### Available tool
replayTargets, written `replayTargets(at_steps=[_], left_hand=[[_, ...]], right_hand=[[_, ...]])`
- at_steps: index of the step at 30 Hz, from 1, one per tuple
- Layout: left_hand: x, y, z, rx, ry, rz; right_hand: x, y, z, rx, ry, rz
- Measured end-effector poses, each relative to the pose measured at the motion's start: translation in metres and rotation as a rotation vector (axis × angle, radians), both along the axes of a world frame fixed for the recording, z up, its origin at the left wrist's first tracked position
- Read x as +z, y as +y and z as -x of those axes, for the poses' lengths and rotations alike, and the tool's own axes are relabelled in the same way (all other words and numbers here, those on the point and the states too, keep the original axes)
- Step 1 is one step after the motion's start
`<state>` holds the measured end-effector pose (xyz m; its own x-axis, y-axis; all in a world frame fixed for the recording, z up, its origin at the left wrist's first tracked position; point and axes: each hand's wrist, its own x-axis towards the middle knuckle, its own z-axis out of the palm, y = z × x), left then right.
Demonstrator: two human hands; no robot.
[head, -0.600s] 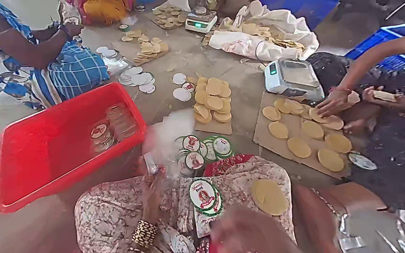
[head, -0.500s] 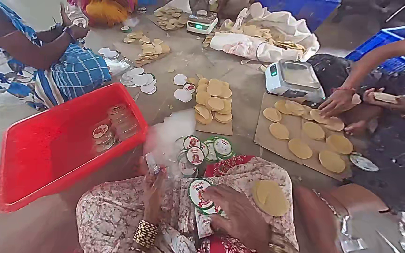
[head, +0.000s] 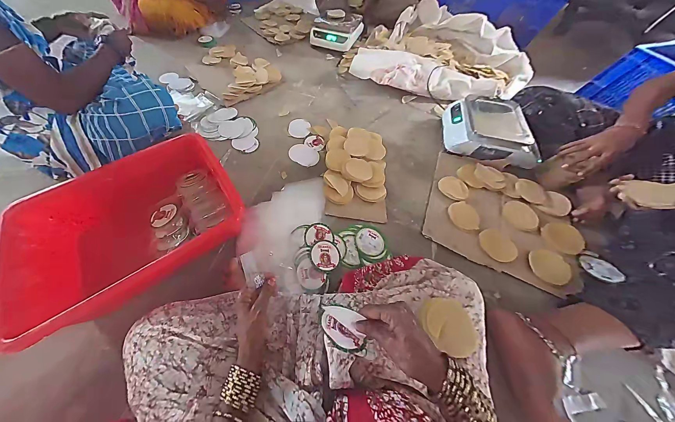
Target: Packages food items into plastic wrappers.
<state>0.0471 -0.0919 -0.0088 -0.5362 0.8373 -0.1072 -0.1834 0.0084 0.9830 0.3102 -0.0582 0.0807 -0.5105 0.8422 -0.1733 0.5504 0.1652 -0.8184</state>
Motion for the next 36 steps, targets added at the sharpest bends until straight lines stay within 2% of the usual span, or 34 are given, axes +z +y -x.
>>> replayTargets(at_steps=[4,6,8,12,14,16,18,19,22,23,26,29,31,33,36], left_hand=[[0.001,0.000,-0.001,0.011,-0.014,0.034],[0.002,0.000,-0.002,0.028,-0.017,0.054],[0.003,-0.002,-0.003,0.026,-0.023,0.056],[0.003,-0.003,-0.003,0.007,0.002,0.054],[0.006,-0.001,-0.005,0.023,0.028,0.070],[0.007,0.001,-0.006,0.032,0.036,0.092],[0.005,0.000,-0.006,0.027,0.045,0.084],[0.004,0.000,-0.006,0.032,0.049,0.081],[0.005,0.000,-0.007,0.039,0.051,0.083],[0.006,0.000,-0.008,0.036,0.057,0.085],[0.009,0.001,-0.008,0.046,0.063,0.108],[0.008,-0.002,-0.008,0.058,0.045,0.107],[0.008,-0.002,-0.008,0.062,0.037,0.095],[0.007,-0.002,-0.007,0.059,0.038,0.081],[0.007,-0.002,-0.007,0.057,0.029,0.082]], right_hand=[[-0.003,-0.002,-0.001,-0.216,0.182,0.098],[0.002,-0.002,-0.007,-0.270,0.248,0.030],[0.009,-0.002,-0.024,-0.354,0.156,-0.235],[0.031,-0.009,-0.076,-0.421,-0.299,-0.799],[0.023,-0.020,-0.103,-0.373,-0.436,-0.925],[0.005,-0.037,-0.123,-0.250,-0.541,-0.857],[-0.012,-0.054,-0.133,-0.129,-0.587,-0.670],[-0.018,-0.057,-0.136,-0.137,-0.577,-0.633],[-0.013,-0.048,-0.134,-0.359,-0.535,-0.657],[-0.009,-0.042,-0.131,-0.433,-0.555,-0.596],[-0.006,-0.024,-0.128,-0.562,-0.519,-0.093],[-0.009,-0.013,-0.123,-0.635,-0.406,0.156],[-0.001,-0.009,-0.123,-0.597,-0.266,0.259],[0.012,-0.015,-0.119,-0.587,-0.118,0.207],[0.014,-0.030,-0.116,-0.678,0.047,-0.200]])
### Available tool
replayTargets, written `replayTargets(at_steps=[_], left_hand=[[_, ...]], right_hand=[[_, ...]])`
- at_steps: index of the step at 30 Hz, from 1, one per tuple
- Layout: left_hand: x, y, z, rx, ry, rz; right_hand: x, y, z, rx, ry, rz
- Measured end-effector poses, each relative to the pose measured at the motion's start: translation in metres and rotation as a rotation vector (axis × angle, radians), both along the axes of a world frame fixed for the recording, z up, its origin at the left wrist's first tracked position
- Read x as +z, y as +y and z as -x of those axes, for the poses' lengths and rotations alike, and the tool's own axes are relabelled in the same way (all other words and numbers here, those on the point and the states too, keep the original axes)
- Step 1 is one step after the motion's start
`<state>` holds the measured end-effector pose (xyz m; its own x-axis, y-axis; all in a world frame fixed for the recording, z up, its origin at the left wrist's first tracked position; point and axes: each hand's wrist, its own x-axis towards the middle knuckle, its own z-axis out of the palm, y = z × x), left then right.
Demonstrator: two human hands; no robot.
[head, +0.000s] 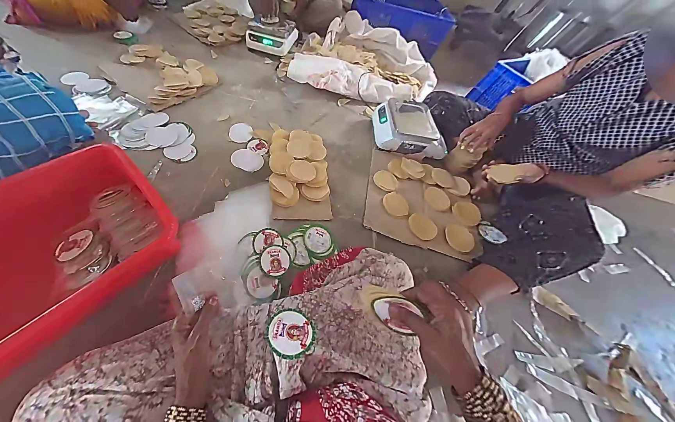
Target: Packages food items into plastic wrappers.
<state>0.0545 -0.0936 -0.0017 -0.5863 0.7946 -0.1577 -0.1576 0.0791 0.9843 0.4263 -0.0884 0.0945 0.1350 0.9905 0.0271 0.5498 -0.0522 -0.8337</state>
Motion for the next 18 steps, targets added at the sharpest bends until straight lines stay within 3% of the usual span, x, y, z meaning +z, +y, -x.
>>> replayTargets(at_steps=[2,5,9,14,16,18], left_hand=[[-0.001,0.001,0.000,-0.024,-0.001,-0.001],[-0.004,0.001,0.001,-0.038,-0.012,0.001],[-0.009,-0.002,0.005,-0.018,-0.011,0.006],[-0.005,0.002,0.002,-0.024,-0.008,0.020],[-0.008,0.002,0.003,-0.036,-0.002,0.001],[-0.007,0.002,0.003,-0.036,0.007,0.005]], right_hand=[[-0.015,-0.002,-0.012,0.016,-0.070,-0.194],[-0.021,-0.005,-0.018,0.059,-0.322,-0.108],[-0.015,0.002,-0.013,-0.074,-0.398,-0.117],[-0.012,0.010,-0.020,0.023,-0.919,-0.485],[-0.022,0.001,-0.015,0.155,-1.054,-0.417],[-0.038,-0.010,-0.006,0.261,-1.028,-0.277]])
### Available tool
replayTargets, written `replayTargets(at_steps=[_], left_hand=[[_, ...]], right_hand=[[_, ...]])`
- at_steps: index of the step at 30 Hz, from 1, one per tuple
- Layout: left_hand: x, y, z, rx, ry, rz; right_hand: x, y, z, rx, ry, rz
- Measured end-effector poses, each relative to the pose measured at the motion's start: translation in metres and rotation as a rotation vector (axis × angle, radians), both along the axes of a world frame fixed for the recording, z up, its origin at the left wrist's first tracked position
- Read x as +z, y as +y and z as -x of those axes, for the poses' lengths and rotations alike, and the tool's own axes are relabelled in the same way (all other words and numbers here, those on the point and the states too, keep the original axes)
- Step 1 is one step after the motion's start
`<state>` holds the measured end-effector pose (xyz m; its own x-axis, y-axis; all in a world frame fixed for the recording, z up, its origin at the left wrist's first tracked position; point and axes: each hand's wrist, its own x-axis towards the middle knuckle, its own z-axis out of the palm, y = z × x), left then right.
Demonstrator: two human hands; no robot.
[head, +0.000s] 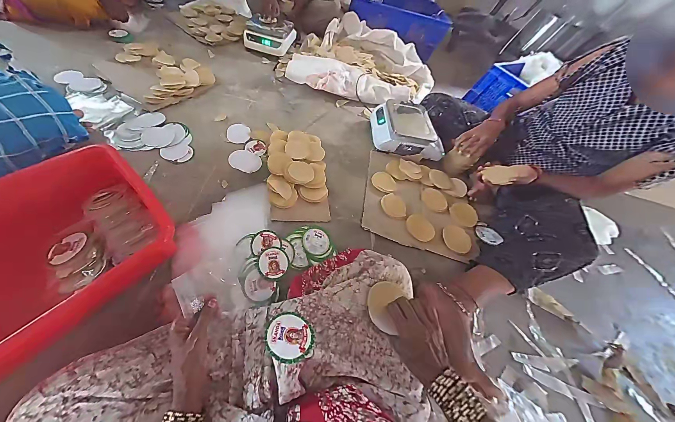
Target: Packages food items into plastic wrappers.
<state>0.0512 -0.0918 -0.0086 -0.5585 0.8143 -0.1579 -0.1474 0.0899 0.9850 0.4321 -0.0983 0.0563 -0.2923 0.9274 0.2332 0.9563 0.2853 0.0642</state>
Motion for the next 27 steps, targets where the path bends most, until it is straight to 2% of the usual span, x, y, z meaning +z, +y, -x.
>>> replayTargets(at_steps=[3,8,11,13,14,17,19,23,27], left_hand=[[0.003,-0.004,0.000,0.009,0.009,0.018],[0.002,0.001,0.000,0.002,0.003,0.036],[0.002,0.001,0.000,0.027,-0.021,0.045],[0.004,0.002,-0.001,0.014,-0.026,0.043],[0.005,0.002,0.000,0.000,-0.023,0.048],[0.003,0.002,0.002,-0.004,-0.012,0.071],[0.000,0.002,0.003,0.002,-0.037,0.073],[-0.001,0.002,0.003,-0.001,-0.058,0.065],[0.001,0.003,0.003,0.006,-0.069,0.084]], right_hand=[[-0.017,-0.007,0.004,-0.017,0.008,0.040],[-0.004,0.002,-0.003,-0.049,0.168,0.021],[0.014,0.035,0.004,-0.087,0.290,0.085],[0.021,0.070,0.016,-0.097,0.339,0.209],[0.022,0.090,0.025,-0.095,0.328,0.285],[0.024,0.151,0.065,-0.135,0.196,0.710],[-0.002,0.181,0.092,-0.101,0.088,0.857],[-0.050,0.197,0.142,-0.101,-0.032,0.918],[-0.039,0.191,0.162,-0.043,-0.208,0.929]])
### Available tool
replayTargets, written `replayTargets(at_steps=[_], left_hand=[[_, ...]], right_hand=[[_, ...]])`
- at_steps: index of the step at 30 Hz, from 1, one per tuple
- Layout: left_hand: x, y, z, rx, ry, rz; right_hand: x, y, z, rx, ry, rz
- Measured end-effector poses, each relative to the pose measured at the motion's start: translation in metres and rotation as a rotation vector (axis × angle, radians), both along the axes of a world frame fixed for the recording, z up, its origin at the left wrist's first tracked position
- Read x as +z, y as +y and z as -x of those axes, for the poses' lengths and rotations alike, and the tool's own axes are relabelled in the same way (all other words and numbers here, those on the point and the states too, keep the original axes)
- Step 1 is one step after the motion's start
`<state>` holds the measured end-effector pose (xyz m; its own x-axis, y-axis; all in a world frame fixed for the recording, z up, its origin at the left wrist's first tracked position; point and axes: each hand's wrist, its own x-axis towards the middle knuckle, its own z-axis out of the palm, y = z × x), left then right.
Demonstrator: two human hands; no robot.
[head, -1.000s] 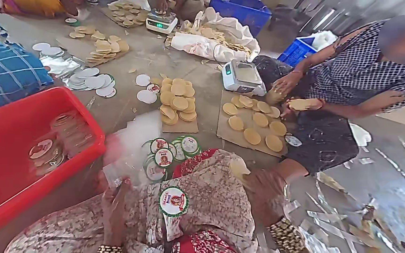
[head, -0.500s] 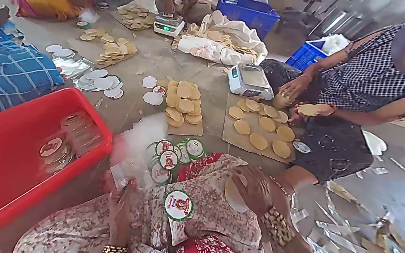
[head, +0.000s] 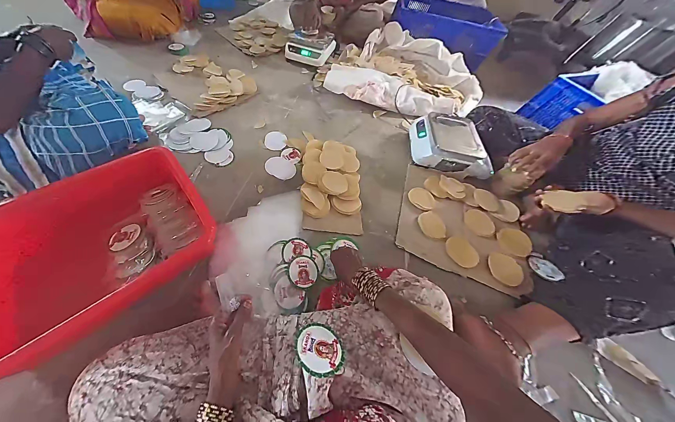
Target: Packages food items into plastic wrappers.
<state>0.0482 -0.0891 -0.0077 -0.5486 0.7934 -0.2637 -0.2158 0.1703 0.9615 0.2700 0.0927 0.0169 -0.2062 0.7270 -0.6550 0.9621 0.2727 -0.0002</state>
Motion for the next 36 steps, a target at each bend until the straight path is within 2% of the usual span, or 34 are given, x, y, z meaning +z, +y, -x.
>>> replayTargets(at_steps=[4,8,14,19,24,27,29,34,36], left_hand=[[0.002,0.000,-0.001,-0.005,-0.011,-0.026],[0.006,-0.001,0.000,-0.009,-0.008,-0.007],[0.001,0.000,0.000,-0.019,0.016,-0.029],[0.006,-0.002,-0.002,-0.005,0.043,0.040],[0.005,-0.002,-0.003,-0.004,0.059,0.025],[0.004,-0.003,-0.002,-0.011,0.079,0.010],[0.004,-0.003,-0.002,-0.024,0.101,0.004],[0.003,-0.002,-0.002,-0.041,0.122,0.014],[-0.004,-0.002,0.000,-0.036,0.115,-0.013]], right_hand=[[-0.001,0.005,-0.012,-0.109,0.067,-0.052],[0.021,0.011,-0.033,-0.249,0.174,-0.076],[0.033,0.014,-0.082,-0.367,0.483,-0.183],[0.055,-0.009,-0.102,-0.533,0.693,-0.262],[0.090,-0.054,-0.109,-0.565,0.874,-0.387],[0.096,-0.089,-0.124,-0.482,0.971,-0.623],[0.091,-0.109,-0.137,-0.330,0.985,-0.872],[0.084,-0.158,-0.174,0.081,0.583,-1.223],[0.068,-0.173,-0.187,0.178,0.508,-1.223]])
